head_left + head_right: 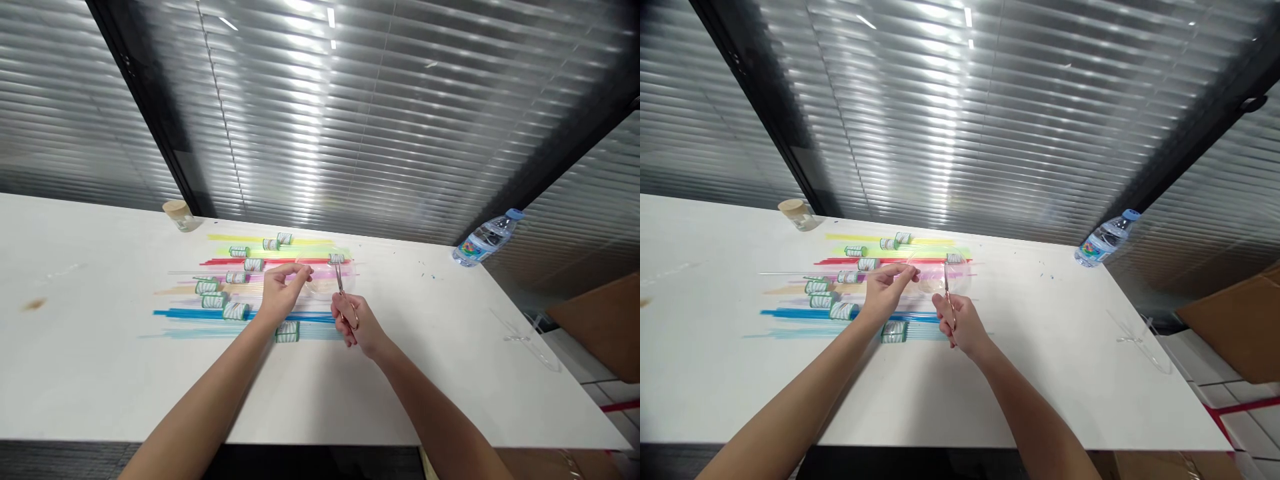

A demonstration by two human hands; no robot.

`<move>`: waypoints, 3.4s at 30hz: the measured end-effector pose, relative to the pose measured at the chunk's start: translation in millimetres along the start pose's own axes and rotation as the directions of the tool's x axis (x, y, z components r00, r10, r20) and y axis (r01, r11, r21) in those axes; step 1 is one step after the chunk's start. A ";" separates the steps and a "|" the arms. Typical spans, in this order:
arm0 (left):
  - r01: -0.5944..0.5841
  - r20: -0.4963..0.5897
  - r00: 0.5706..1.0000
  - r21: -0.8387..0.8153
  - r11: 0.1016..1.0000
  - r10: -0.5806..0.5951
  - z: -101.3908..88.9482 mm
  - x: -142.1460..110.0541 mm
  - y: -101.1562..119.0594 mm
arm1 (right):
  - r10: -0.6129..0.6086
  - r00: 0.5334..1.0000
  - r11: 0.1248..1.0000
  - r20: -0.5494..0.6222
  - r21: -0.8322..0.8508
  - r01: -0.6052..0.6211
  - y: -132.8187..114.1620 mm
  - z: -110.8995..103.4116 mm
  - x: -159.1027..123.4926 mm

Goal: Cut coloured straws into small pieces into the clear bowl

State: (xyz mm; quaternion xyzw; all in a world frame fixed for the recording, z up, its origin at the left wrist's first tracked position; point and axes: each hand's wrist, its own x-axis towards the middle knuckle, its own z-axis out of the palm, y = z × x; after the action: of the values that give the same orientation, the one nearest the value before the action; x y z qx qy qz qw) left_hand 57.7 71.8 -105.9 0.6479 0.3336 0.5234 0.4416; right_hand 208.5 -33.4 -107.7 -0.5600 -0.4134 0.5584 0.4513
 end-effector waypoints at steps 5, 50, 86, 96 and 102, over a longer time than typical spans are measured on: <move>-0.003 -0.001 1.000 -0.002 1.000 0.003 1.3 -0.7 1.6 | 0.001 1.000 1.000 0.027 -0.010 -0.001 2.3 -0.7 0.4; 0.003 0.147 0.989 -0.005 1.000 -0.003 2.1 -2.8 3.8 | -0.004 1.000 0.999 -0.023 -0.042 0.003 3.7 -1.0 2.7; 0.024 0.119 0.993 0.011 1.000 -0.025 3.7 -4.1 6.1 | -0.057 0.998 0.996 -0.034 -0.067 0.055 4.7 1.1 1.1; 0.015 0.067 0.998 0.030 0.999 -0.017 3.9 -4.1 6.4 | -0.045 0.999 0.993 -0.024 -0.113 0.042 6.1 2.4 1.9; 0.002 0.034 0.999 0.044 0.999 -0.003 4.2 -4.4 8.1 | -0.022 0.999 0.995 -0.042 -0.099 0.017 6.0 3.3 1.4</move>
State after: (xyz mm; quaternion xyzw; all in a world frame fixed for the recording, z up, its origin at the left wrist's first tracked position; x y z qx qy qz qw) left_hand 60.6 63.8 -100.4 0.6657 0.3383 0.5044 0.4336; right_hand 205.0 -33.3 -113.8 -0.5895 -0.4360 0.5207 0.4374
